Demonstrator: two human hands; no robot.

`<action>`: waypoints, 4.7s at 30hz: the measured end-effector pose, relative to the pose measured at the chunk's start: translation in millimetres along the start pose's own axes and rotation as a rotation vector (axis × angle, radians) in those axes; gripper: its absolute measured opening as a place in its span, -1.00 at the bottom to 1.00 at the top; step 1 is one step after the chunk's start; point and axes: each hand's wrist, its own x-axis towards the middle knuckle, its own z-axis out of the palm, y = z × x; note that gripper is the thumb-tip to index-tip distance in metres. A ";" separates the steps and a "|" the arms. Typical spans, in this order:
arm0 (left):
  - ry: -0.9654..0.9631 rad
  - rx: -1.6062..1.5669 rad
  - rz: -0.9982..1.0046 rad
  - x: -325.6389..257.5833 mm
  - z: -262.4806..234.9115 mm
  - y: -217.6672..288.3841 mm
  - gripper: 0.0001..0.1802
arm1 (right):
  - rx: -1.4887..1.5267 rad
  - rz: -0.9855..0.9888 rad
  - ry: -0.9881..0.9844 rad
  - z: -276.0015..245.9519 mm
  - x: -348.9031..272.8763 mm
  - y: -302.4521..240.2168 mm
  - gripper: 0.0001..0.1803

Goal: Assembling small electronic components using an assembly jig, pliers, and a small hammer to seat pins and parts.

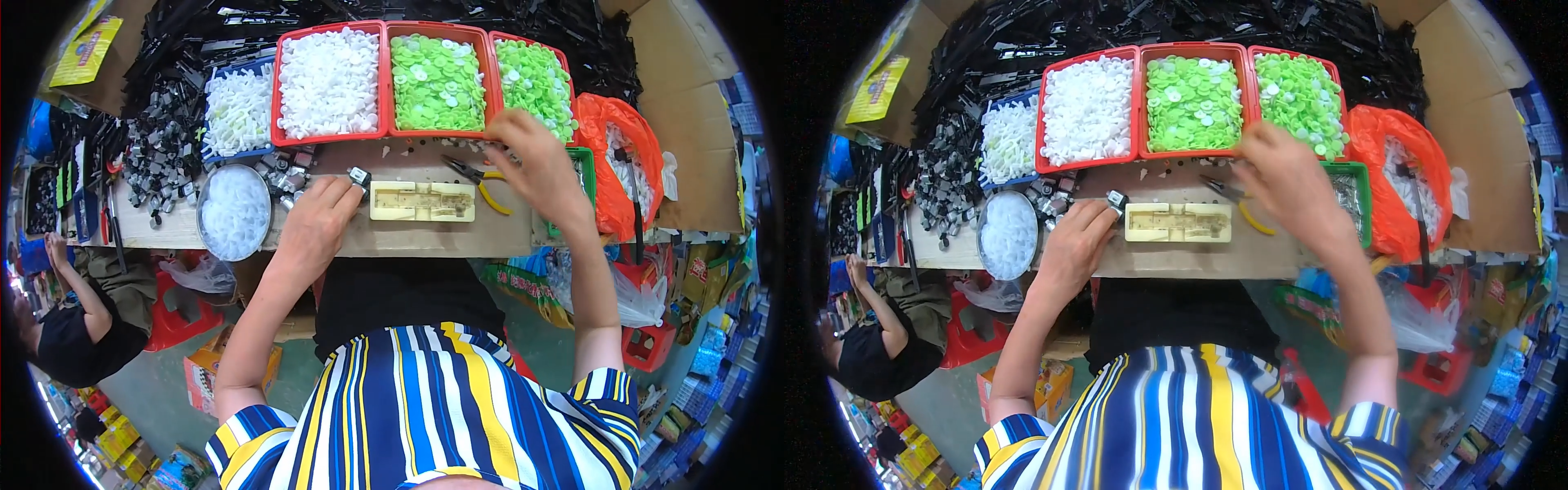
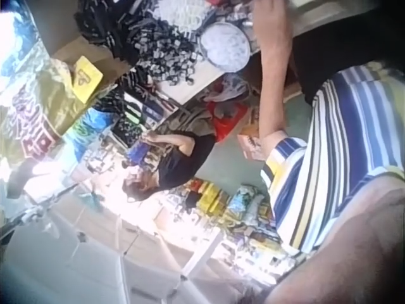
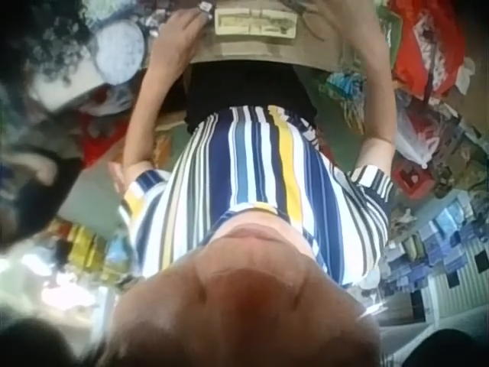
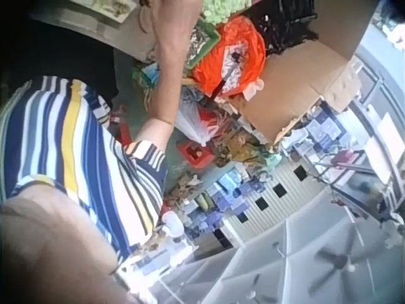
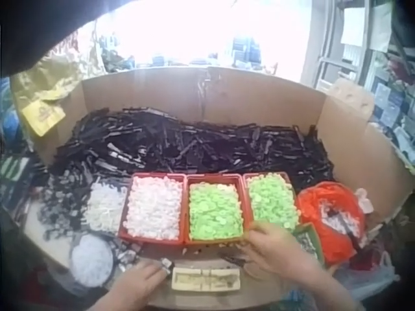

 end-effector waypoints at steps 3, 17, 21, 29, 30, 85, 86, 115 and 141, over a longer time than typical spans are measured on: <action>-0.015 0.035 0.025 2.0 2.8 -3.5 -0.72 | -0.057 -0.124 0.109 6.9 60.8 9.9 -0.89; 0.114 -0.093 0.002 9.1 -1.9 2.2 -0.71 | -0.228 0.270 0.226 32.9 205.1 55.1 -0.75; 0.189 -0.153 0.013 18.7 -6.2 14.3 -0.69 | -0.387 0.296 0.390 -0.8 177.2 57.6 -0.77; 0.331 -0.719 -0.247 54.5 26.9 62.4 -0.56 | 0.176 0.375 0.350 10.5 45.1 -6.1 -0.79; 0.429 -0.905 -0.332 55.5 34.5 65.9 -0.52 | 0.239 0.354 0.359 29.1 30.7 -13.1 -0.83; 0.073 -1.133 -0.663 4.1 -18.3 4.3 -0.72 | -0.515 -0.390 -0.266 57.9 -41.0 -55.5 -0.63; 0.089 -1.232 -0.702 4.7 -19.0 5.5 -0.70 | -0.493 -0.391 -0.281 57.3 -38.7 -54.3 -0.64; 0.413 -0.611 -0.405 0.3 6.9 33.1 -0.75 | -0.004 -0.037 0.060 83.1 -10.3 -65.5 -0.79; 0.191 0.050 0.160 -0.7 25.3 23.9 -0.64 | 0.217 -0.019 0.097 70.4 -35.5 -42.8 -0.75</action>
